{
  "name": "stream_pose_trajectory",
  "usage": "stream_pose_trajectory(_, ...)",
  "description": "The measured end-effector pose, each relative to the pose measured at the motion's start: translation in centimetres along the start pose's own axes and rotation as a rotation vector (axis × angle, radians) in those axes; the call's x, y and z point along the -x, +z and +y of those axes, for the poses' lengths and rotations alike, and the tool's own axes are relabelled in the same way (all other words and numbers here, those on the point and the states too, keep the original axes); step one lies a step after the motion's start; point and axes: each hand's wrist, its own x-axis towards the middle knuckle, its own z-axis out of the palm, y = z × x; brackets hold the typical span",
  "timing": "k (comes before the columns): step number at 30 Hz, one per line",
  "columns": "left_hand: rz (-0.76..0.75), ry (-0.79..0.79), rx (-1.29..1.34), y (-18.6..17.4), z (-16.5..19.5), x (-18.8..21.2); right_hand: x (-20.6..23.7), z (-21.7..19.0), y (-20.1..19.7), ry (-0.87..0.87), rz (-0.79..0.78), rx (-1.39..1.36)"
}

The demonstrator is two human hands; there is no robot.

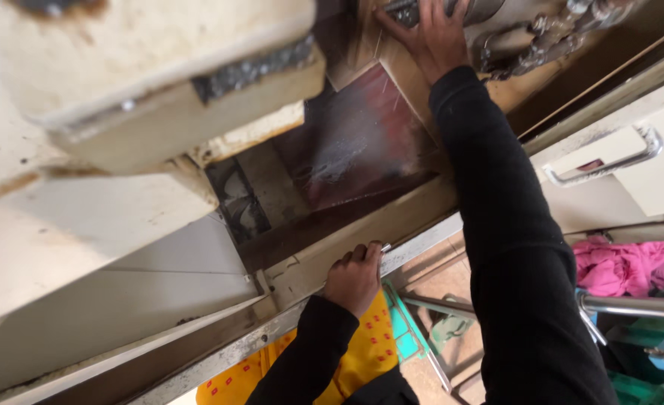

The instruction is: The person sits in front of a metal processing machine, repeatedly picking up metal rods from a green crate, inserting them into the machine, and closing the door. The person handles the rods one by one, operating the machine's door and controls throughout the process.

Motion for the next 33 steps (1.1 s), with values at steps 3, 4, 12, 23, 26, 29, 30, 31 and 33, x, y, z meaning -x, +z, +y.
stream_pose_trajectory(3,-0.003,0.002,-0.014,-0.2,0.0,-0.1,-0.1,0.0,-0.2,-0.004,0.015,-0.108)
stream_pose_trajectory(4,-0.002,0.0,-0.004,-0.2,0.0,-0.2,-0.2,0.0,-0.2,-0.007,0.012,-0.048)
stream_pose_trajectory(12,-0.05,-0.012,0.041,-0.3,-0.2,-0.4,-0.5,0.2,0.7,0.014,-0.069,-0.237)
stream_pose_trajectory(23,-0.029,-0.006,-0.002,-0.4,0.0,-0.5,-0.5,0.4,0.7,0.017,0.024,0.105)
stream_pose_trajectory(26,-0.048,-0.013,0.001,-0.5,-0.1,-0.4,-0.4,0.4,0.7,0.012,0.047,0.132)
stream_pose_trajectory(29,-0.049,-0.013,0.009,-0.4,-0.1,-0.4,-0.2,0.4,0.8,0.008,0.037,0.101)
stream_pose_trajectory(30,-0.041,-0.009,0.008,-0.4,-0.2,-0.4,-0.2,0.3,0.9,0.009,0.04,0.111)
stream_pose_trajectory(31,-0.046,-0.008,0.004,-0.4,-0.2,-0.4,-0.2,0.3,0.9,0.011,0.061,0.124)
stream_pose_trajectory(33,-0.054,-0.005,-0.008,-0.3,-0.3,-0.5,-0.5,0.4,0.8,0.02,0.104,0.15)
